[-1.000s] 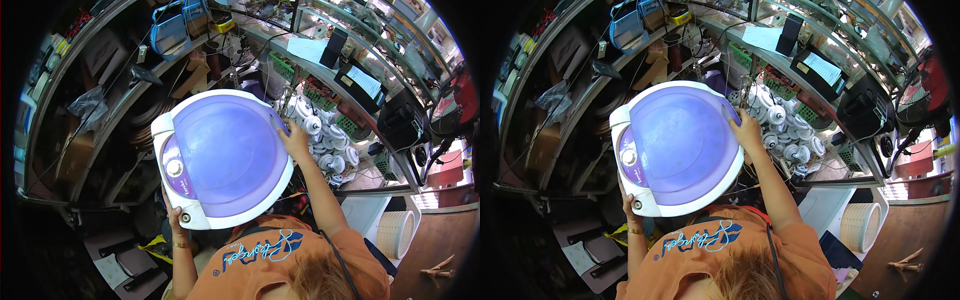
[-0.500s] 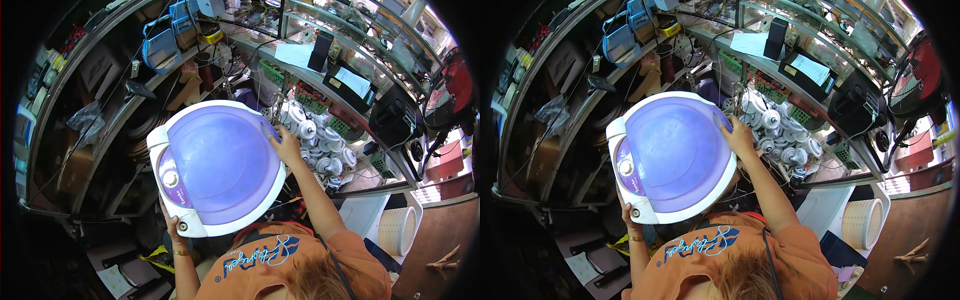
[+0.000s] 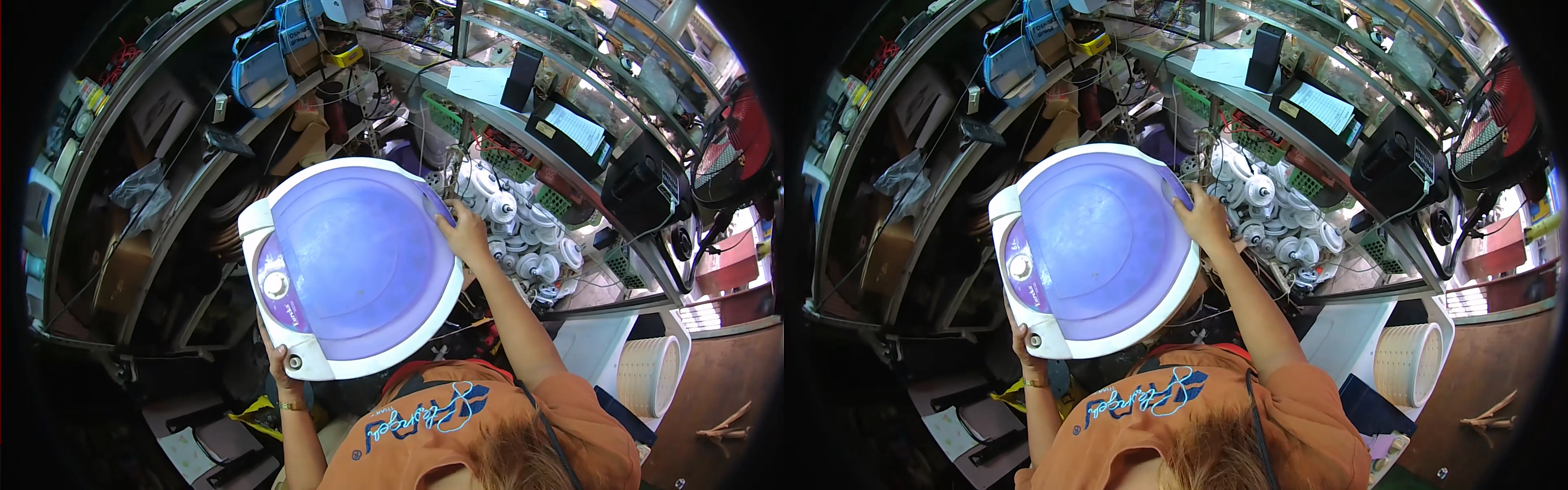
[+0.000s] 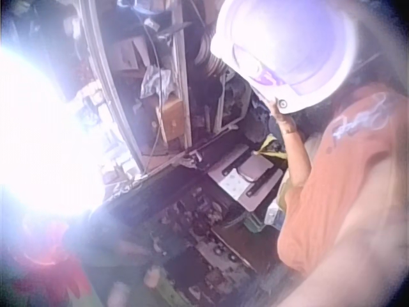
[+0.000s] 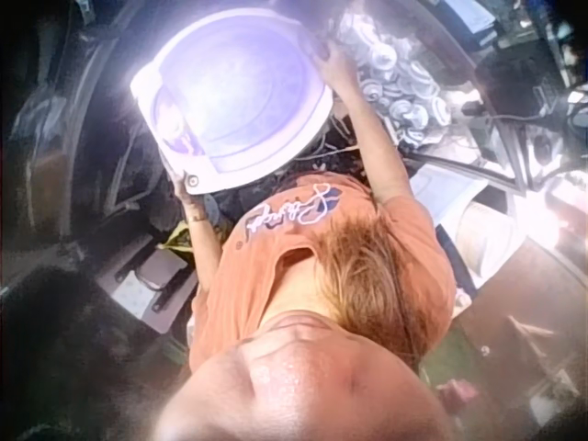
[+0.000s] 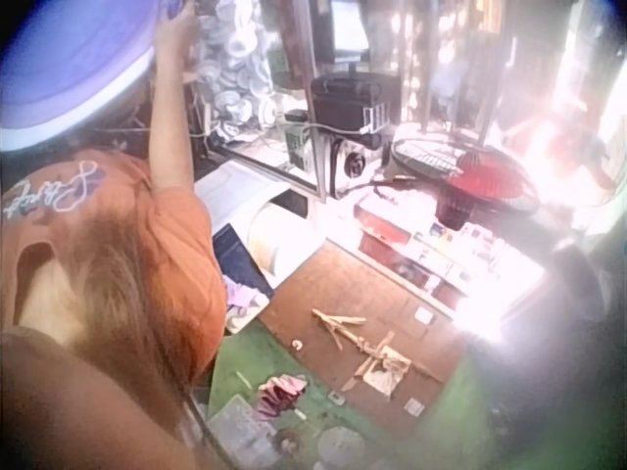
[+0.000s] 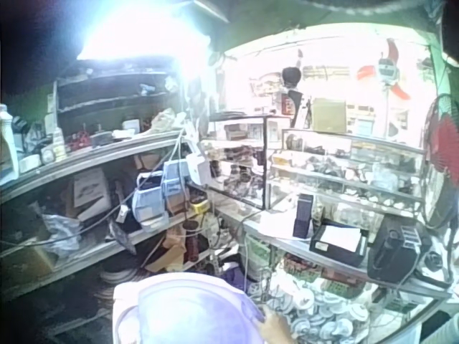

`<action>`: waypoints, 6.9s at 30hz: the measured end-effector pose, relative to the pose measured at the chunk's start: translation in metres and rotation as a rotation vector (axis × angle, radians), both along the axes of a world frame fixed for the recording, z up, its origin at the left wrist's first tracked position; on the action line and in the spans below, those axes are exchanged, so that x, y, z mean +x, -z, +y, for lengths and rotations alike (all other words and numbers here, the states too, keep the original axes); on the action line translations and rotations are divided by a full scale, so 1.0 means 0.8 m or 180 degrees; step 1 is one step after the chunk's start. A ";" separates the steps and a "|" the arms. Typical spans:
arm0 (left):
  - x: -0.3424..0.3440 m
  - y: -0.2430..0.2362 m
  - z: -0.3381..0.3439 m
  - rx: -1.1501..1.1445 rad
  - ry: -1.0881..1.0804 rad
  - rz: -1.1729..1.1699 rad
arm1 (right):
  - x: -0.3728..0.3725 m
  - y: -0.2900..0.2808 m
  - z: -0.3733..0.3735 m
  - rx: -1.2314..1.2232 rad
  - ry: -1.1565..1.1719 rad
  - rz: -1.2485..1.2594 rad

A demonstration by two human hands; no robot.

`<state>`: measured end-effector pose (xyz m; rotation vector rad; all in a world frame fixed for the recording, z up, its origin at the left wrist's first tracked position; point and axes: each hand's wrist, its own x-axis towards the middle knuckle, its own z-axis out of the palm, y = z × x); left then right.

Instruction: The person uses a drill to remove screws from the lid of a small washing machine, removes the inner agitator, marks the side of the machine with a marker, and then handles various white plastic parts from a pile nearby.

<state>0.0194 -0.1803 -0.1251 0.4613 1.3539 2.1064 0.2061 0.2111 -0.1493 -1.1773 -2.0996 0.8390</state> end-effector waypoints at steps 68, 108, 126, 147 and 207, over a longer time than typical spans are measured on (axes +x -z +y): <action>0.035 0.073 -0.020 -0.0261 -0.1743 0.2581 | -0.147 -0.265 -0.086 0.0222 -0.3061 0.1228; 0.019 0.118 -0.064 -0.1605 -0.1590 0.2520 | -0.224 -0.325 -0.173 0.1388 -0.3423 -0.0043; 0.045 0.051 -0.007 -0.0219 -0.1584 0.1833 | -0.167 -0.303 -0.087 0.0906 -0.2775 -0.0266; 0.047 0.036 -0.004 -0.0510 -0.1526 0.2457 | -0.041 0.010 0.078 -0.1264 -0.1028 -0.0355; -0.108 -0.134 0.101 -0.2001 0.0172 0.4320 | 0.047 -0.014 -0.115 0.0741 -0.0049 0.0778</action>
